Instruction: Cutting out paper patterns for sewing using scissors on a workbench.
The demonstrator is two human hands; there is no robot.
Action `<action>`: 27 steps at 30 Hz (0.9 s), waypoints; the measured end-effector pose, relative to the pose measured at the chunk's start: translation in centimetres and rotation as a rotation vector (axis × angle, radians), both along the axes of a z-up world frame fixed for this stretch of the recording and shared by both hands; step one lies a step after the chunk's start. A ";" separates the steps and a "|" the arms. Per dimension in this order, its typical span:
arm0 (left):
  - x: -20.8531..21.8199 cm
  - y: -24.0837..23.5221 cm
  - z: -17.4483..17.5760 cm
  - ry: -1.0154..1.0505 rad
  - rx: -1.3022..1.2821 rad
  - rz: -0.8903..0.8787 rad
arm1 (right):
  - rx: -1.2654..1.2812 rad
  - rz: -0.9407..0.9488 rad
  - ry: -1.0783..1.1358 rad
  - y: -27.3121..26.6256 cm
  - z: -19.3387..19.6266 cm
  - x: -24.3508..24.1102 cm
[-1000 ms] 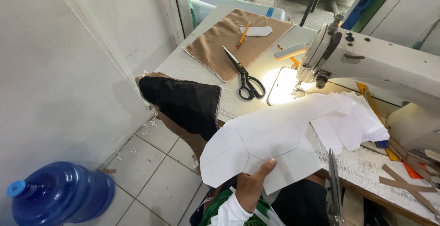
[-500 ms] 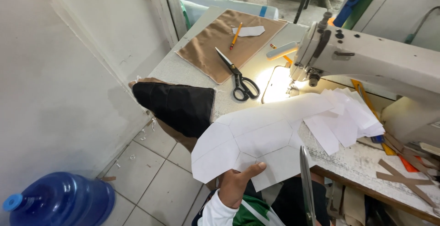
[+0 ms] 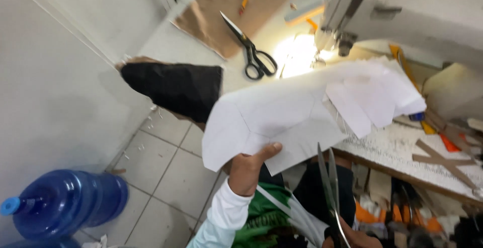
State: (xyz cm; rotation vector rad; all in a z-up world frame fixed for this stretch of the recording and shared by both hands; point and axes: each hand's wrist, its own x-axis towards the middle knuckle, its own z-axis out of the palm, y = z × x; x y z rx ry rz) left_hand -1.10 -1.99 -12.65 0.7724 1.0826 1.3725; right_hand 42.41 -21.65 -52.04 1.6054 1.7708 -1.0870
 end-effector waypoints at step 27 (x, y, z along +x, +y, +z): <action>3.4 -1.8 1.7 0.057 -0.393 -0.338 | -0.341 -1.514 1.562 -4.7 29.1 -10.1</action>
